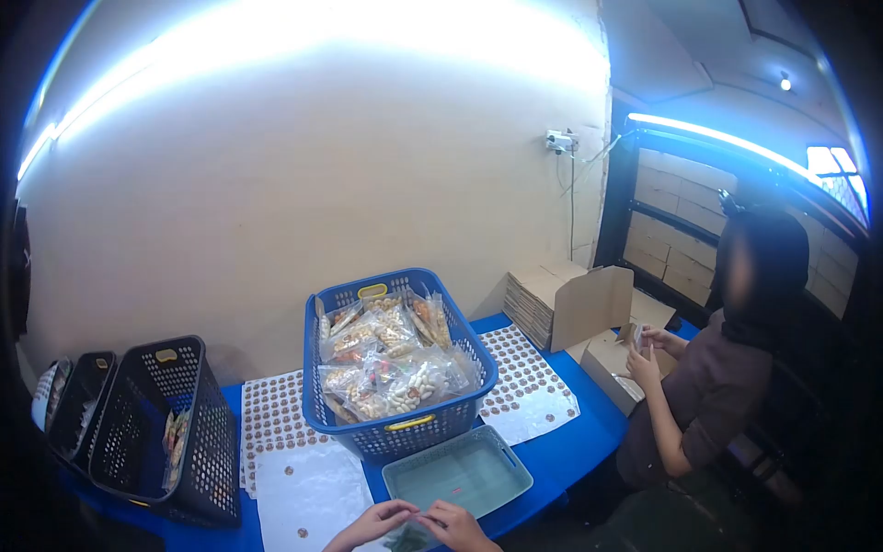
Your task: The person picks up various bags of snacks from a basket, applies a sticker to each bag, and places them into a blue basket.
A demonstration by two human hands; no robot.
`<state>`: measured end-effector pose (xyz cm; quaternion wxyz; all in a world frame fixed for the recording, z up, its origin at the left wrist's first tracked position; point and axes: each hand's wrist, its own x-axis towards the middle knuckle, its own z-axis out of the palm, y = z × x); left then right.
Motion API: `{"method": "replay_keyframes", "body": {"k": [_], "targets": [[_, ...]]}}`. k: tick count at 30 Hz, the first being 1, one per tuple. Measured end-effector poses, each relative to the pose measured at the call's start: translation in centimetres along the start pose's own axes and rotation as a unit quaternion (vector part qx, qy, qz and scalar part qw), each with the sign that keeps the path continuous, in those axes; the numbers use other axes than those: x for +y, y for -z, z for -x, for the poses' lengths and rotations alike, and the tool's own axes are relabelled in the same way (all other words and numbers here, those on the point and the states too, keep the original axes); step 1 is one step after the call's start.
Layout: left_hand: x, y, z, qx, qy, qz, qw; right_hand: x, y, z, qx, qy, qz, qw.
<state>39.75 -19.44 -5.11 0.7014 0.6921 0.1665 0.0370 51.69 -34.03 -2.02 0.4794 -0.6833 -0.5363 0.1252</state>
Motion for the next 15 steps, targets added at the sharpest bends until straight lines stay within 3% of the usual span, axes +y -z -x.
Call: {"method": "replay_keyframes", "body": {"k": [1,2,5,6,8,11,12,15], "targets": [[0.0,-0.9,0.2,0.009,-0.004,-0.017,1.0,0.1,0.0,0.5,0.005,-0.006,-0.001,1.0],[-0.1,-2.7,0.2,0.085,-0.124,0.02,0.988,0.0,0.1,0.9,0.009,-0.011,0.0,1.0],[-2.2,-4.0,-0.8,0.144,-0.11,0.022,0.983,-0.1,0.4,1.6,0.044,-0.042,0.005,0.998],[-2.1,-4.1,-1.4,0.179,-0.063,-0.04,0.981,-0.3,0.5,1.6,0.061,-0.049,0.01,0.997],[-1.8,-4.3,-2.6,0.217,-0.12,-0.042,0.968,-0.4,-0.1,1.4,0.116,-0.062,0.009,0.991],[0.0,-3.2,-3.2,0.259,-0.219,-0.048,0.939,-1.4,-0.2,1.0,0.102,-0.121,-0.012,0.987],[1.2,-2.7,-3.3,0.311,-0.22,-0.122,0.917,-2.0,0.0,0.8,0.108,-0.093,-0.019,0.99],[3.5,-1.9,-2.9,0.369,-0.257,-0.16,0.879,-3.1,0.3,-0.1,0.107,-0.041,-0.055,0.992]]}}
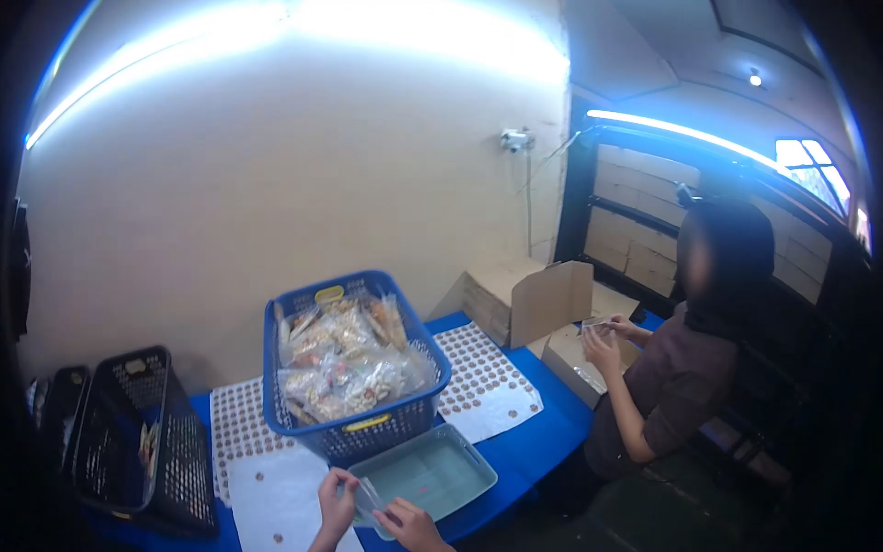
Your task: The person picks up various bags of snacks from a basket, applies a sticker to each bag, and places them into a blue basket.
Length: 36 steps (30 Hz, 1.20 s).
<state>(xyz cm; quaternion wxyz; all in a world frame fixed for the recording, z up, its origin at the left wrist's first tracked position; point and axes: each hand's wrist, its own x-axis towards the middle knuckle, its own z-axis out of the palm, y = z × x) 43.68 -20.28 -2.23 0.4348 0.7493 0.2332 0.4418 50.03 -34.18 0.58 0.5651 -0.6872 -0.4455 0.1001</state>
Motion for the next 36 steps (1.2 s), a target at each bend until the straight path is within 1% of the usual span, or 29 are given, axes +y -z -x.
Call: {"method": "replay_keyframes", "body": {"k": [1,2,4,5,8,9,10,12,13,15,16,17,18,19,20,21,22,23,24,25,26,27,28,29,30,31,34,35,36], "targets": [[0.3,0.5,-0.1,0.027,-0.011,-0.017,0.999,0.1,0.0,-0.3,-0.015,0.022,0.014,1.0],[0.7,1.0,-0.4,0.066,0.004,0.005,0.998,-0.2,0.0,-0.5,-0.038,0.016,-0.006,0.999],[0.8,2.5,-1.2,0.094,0.011,0.005,0.995,-0.4,-0.1,-0.8,-0.076,0.008,-0.043,0.996],[0.3,2.8,-1.3,0.08,0.013,0.015,0.997,0.2,-0.5,-0.7,-0.077,0.034,-0.043,0.996],[-0.6,3.4,-1.5,0.034,0.018,0.001,0.999,0.3,-0.7,-0.6,-0.06,0.022,-0.055,0.996],[-2.1,3.4,-1.5,0.036,0.021,0.018,0.999,0.1,-0.3,-0.4,-0.073,-0.002,-0.045,0.996],[-2.6,3.8,-2.1,0.08,0.061,0.077,0.992,1.0,-0.2,-0.1,-0.085,-0.004,-0.034,0.996],[-3.1,4.7,-3.3,0.159,0.139,0.195,0.958,3.9,-0.3,1.7,-0.106,-0.013,-0.012,0.994],[-3.2,5.2,-3.7,0.155,0.134,0.207,0.957,5.0,-0.3,2.4,-0.092,-0.012,-0.007,0.996],[-3.2,4.7,-4.1,0.103,0.137,0.237,0.956,7.0,-0.1,4.0,-0.06,-0.017,0.002,0.998],[-3.1,4.2,-4.0,0.074,0.14,0.252,0.955,8.1,0.0,4.6,-0.078,-0.11,-0.089,0.987],[-3.1,3.3,-3.8,0.033,0.179,0.267,0.946,9.5,0.2,5.1,-0.094,-0.202,-0.181,0.958],[-3.5,2.4,-3.3,-0.007,0.229,0.31,0.923,10.8,0.3,5.8,-0.106,-0.291,-0.271,0.911],[-2.3,1.4,-3.3,-0.041,0.247,0.386,0.888,12.3,0.4,6.6,-0.105,-0.311,-0.393,0.859],[-0.9,0.4,-3.1,-0.075,0.264,0.459,0.845,12.7,0.8,6.4,-0.138,-0.336,-0.475,0.801],[-1.8,-0.8,-2.8,-0.126,0.287,0.549,0.775,11.3,1.3,5.9,-0.15,-0.291,-0.528,0.783],[-2.1,-1.7,-2.7,-0.177,0.308,0.629,0.692,10.2,1.5,5.8,-0.157,-0.241,-0.58,0.762],[-1.8,-3.1,-1.8,-0.167,0.346,0.666,0.64,11.0,0.7,6.3,-0.146,-0.292,-0.589,0.739],[-1.1,-4.5,-1.1,-0.151,0.383,0.649,0.64,12.9,-0.2,6.4,-0.139,-0.34,-0.595,0.714],[-0.8,-5.9,-0.1,-0.132,0.417,0.633,0.639,12.9,-0.5,6.2,-0.134,-0.388,-0.599,0.688],[-1.1,-6.6,0.7,-0.111,0.448,0.616,0.639,12.7,-0.2,6.3,-0.124,-0.401,-0.601,0.68],[-4.3,-7.2,1.6,-0.152,0.423,0.659,0.603,10.9,0.7,5.0,-0.115,-0.412,-0.604,0.672],[-3.9,-7.1,1.5,-0.143,0.418,0.618,0.651,9.9,1.4,4.4,-0.108,-0.424,-0.606,0.665],[-3.5,-7.0,1.4,-0.132,0.411,0.575,0.695,12.7,1.1,4.9,-0.12,-0.378,-0.569,0.721],[-3.0,-6.8,1.4,-0.119,0.401,0.531,0.737,11.8,2.3,4.5,-0.074,-0.349,-0.537,0.765],[-2.5,-6.1,1.2,-0.151,0.376,0.5,0.765,11.0,3.6,4.0,-0.043,-0.327,-0.559,0.761],[0.2,-3.6,1.0,-0.274,0.369,0.512,0.725,9.8,6.1,2.7,0.053,-0.249,-0.596,0.762],[0.0,-3.7,1.4,-0.309,0.363,0.456,0.752,10.4,6.4,2.7,0.06,-0.239,-0.59,0.769],[-0.5,-3.9,1.9,-0.326,0.34,0.409,0.782,10.8,6.2,2.6,0.036,-0.216,-0.634,0.742]]}}
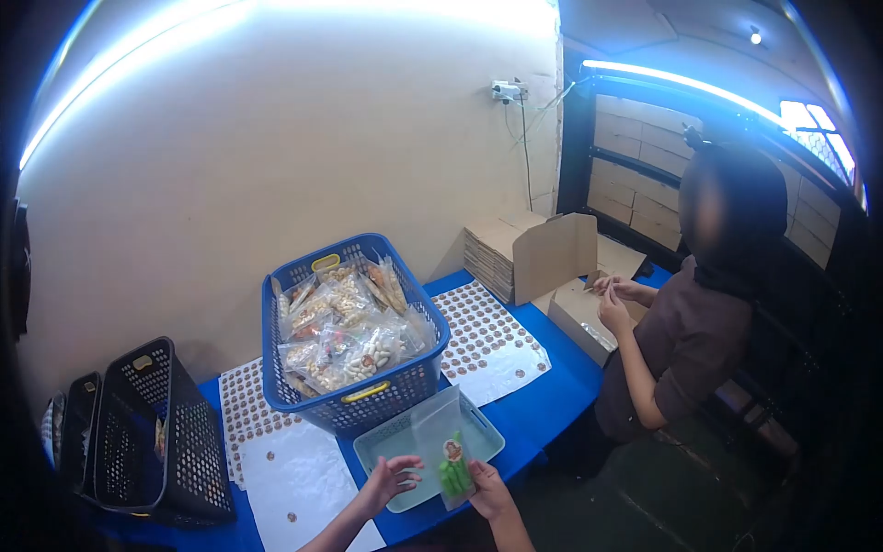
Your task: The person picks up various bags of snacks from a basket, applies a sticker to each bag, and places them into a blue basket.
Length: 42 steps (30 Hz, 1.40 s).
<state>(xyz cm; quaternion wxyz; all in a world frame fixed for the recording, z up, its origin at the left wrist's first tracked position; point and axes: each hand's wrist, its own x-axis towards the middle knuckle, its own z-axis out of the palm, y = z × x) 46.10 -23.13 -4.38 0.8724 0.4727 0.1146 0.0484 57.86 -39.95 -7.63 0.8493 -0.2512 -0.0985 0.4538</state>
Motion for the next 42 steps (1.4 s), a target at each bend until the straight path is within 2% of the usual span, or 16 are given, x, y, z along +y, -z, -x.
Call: {"method": "replay_keyframes", "body": {"k": [2,3,6,9,13,17,19,22,24,31,34,36,37,39,41,42], "targets": [[-1.6,0.3,-0.3,0.007,-0.01,-0.123,0.992,0.3,0.5,-0.3,-0.081,-0.014,-0.09,0.993],[-1.9,-0.3,-0.2,0.018,-0.06,-0.12,0.991,0.3,0.0,-0.3,-0.109,-0.039,-0.085,0.99],[-1.2,-1.2,0.4,0.014,-0.163,-0.262,0.951,1.8,-0.7,-0.7,0.043,-0.031,0.102,0.993],[0.3,-1.2,0.4,0.051,-0.116,-0.302,0.945,2.4,-0.8,-1.3,0.066,-0.016,0.16,0.985],[1.6,-0.3,0.7,0.094,-0.182,-0.309,0.929,1.7,-1.6,-1.7,0.085,0.026,0.266,0.96],[2.7,-1.0,0.6,0.16,-0.167,-0.357,0.905,0.5,-4.9,-1.3,0.037,0.037,0.219,0.974],[3.2,-1.1,0.4,0.161,-0.192,-0.363,0.898,-0.1,-5.7,-1.0,-0.001,0.012,0.178,0.984],[3.4,-1.3,-0.1,0.137,-0.216,-0.362,0.896,-0.1,-4.3,-0.9,-0.013,-0.004,0.337,0.942],[2.5,-0.8,-0.8,0.103,-0.221,-0.336,0.91,-0.1,-3.4,-0.6,0.005,0.033,0.328,0.944],[0.9,-1.9,-2.1,0.006,-0.051,-0.378,0.924,-1.0,-4.2,1.0,0.086,0.113,0.402,0.905],[2.9,-2.5,-2.4,0.016,-0.205,-0.504,0.839,-0.8,-3.9,0.9,0.057,0.131,0.366,0.919],[5.6,-2.9,-2.5,0.048,-0.393,-0.465,0.792,-1.4,-4.2,1.0,0.044,0.128,0.363,0.922],[6.9,-1.5,-2.6,0.084,-0.406,-0.48,0.773,-1.6,-4.3,1.1,0.038,0.125,0.361,0.923],[9.3,0.2,-2.7,0.157,-0.454,-0.355,0.802,-1.9,-3.8,1.2,0.07,0.139,0.365,0.918],[12.0,0.4,-3.8,0.235,-0.566,-0.258,0.747,-2.4,-2.6,1.3,0.108,0.148,0.371,0.91],[13.4,1.4,-3.8,0.24,-0.548,-0.27,0.754,-2.6,-1.8,1.3,0.13,0.15,0.376,0.905]]}}
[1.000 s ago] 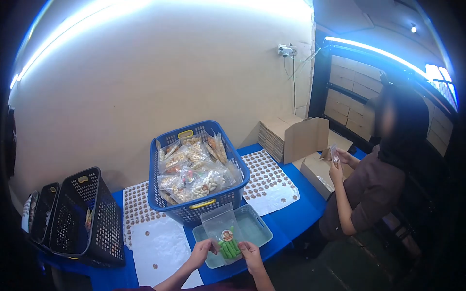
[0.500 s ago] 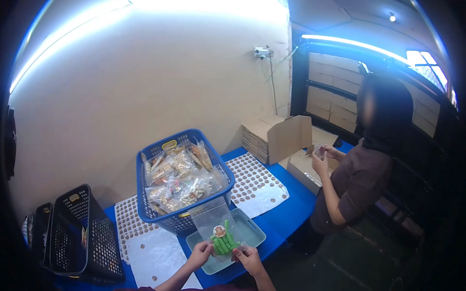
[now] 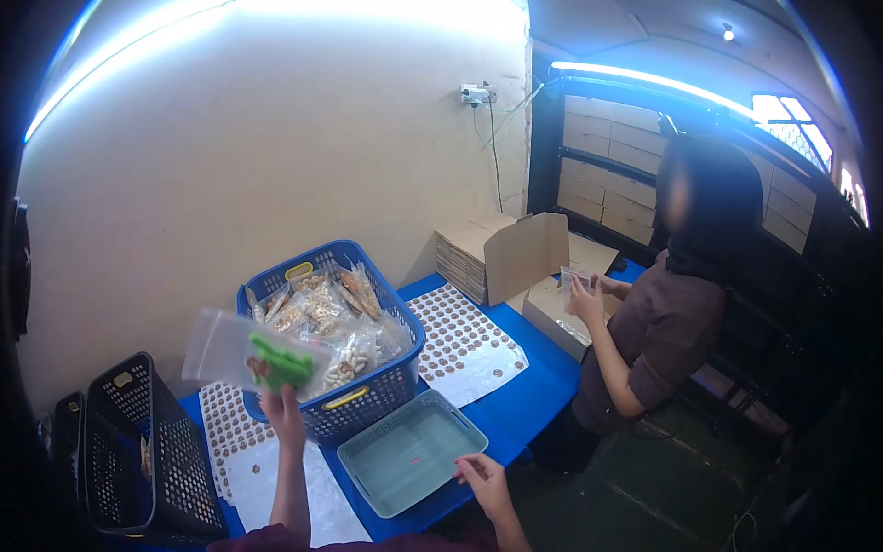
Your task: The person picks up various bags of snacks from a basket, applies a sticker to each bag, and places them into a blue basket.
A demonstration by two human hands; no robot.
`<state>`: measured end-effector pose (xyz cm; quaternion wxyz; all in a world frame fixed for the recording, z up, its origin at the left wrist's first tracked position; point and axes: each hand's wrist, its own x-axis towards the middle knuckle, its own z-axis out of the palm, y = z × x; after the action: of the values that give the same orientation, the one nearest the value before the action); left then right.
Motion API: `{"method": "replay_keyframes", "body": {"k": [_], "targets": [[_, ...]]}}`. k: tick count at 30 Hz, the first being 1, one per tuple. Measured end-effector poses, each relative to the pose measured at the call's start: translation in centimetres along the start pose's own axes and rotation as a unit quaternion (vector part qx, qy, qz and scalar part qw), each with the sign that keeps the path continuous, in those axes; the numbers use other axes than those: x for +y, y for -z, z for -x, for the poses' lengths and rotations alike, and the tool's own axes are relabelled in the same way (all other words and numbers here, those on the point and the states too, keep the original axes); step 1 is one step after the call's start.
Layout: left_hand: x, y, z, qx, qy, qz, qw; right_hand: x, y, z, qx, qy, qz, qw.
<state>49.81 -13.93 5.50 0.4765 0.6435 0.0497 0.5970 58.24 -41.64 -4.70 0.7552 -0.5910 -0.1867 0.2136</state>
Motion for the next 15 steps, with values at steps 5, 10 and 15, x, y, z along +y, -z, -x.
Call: {"method": "replay_keyframes", "body": {"k": [5,10,15], "targets": [[-8.6,6.5,-2.3,-0.26,0.308,-0.365,0.839,0.5,1.3,0.6,0.081,-0.003,0.016,0.997],[-5.1,7.7,0.1,-0.149,0.213,-0.25,0.933,1.8,1.8,1.0,0.103,-0.024,0.042,0.994],[0.6,9.5,1.8,-0.075,0.152,-0.28,0.945,3.6,-0.1,0.4,0.077,-0.022,0.031,0.996]]}}
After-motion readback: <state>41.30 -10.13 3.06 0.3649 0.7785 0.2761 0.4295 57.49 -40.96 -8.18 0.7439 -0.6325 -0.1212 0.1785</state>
